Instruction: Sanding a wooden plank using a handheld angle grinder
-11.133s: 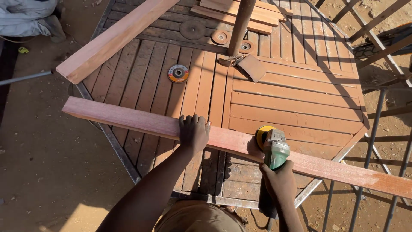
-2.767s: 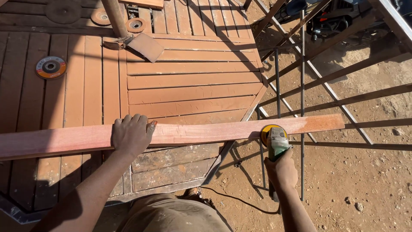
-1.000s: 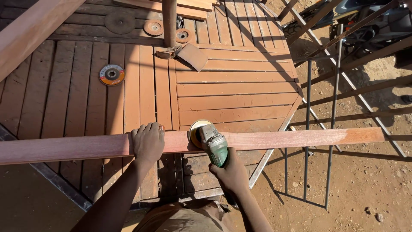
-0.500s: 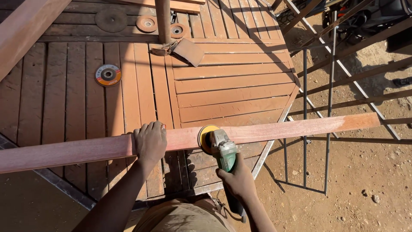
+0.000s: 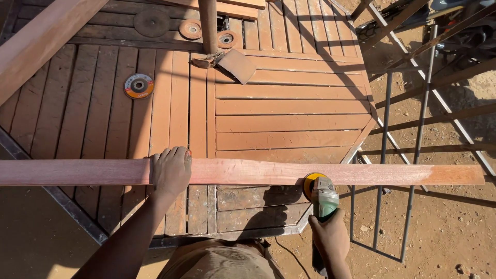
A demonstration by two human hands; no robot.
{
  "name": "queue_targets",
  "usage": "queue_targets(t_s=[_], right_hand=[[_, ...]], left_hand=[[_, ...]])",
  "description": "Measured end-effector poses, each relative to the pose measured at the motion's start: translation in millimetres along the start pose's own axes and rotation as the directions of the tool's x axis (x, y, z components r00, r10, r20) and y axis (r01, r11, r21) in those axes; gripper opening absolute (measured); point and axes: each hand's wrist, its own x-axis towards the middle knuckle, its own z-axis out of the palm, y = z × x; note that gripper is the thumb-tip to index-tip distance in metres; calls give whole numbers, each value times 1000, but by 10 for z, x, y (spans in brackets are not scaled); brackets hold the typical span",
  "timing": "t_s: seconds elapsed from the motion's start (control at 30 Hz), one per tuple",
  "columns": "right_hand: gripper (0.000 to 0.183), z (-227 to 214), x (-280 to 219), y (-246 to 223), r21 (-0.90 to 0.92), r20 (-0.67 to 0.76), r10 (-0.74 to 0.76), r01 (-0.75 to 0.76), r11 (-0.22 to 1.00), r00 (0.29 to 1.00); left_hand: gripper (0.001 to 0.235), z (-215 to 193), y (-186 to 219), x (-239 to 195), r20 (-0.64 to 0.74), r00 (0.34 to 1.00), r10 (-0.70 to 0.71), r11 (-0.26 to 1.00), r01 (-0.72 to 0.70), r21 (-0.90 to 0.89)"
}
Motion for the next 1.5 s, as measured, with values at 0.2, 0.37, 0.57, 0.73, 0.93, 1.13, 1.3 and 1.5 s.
queue_targets(t_s=[0.2, 0.37, 0.57, 0.73, 0.93, 1.13, 1.3, 1.5], right_hand=[[61, 294, 348, 47, 30, 151, -273, 271, 962, 950], [58, 404, 3, -272, 198, 225, -549, 513, 835, 805], [55, 329, 61, -227, 144, 268, -571, 553, 820, 776], [55, 306, 517, 194, 120, 173, -458, 443, 888, 872], [55, 129, 579, 318, 2, 74, -265, 265, 964, 961], [56, 353, 127, -246, 151, 234, -474, 450, 880, 849], [56, 169, -281, -643, 115, 340, -636, 640, 759, 693], [55, 289, 302, -85, 100, 216, -494, 484, 869, 842]], left_hand=[[26, 101, -18, 39, 59, 983, -176, 984, 175, 14], [32, 200, 22, 80, 45, 964, -263, 958, 255, 129], [28, 354, -75, 33, -32, 963, -269, 946, 270, 178], [24, 374, -52, 67, -95, 960, -263, 941, 277, 194], [25, 424, -31, 64, -141, 958, -251, 934, 278, 223], [24, 219, 60, 87, -62, 955, -290, 938, 296, 177], [29, 188, 89, 46, -3, 951, -308, 942, 306, 138], [30, 242, 56, 37, -69, 960, -272, 951, 279, 134]])
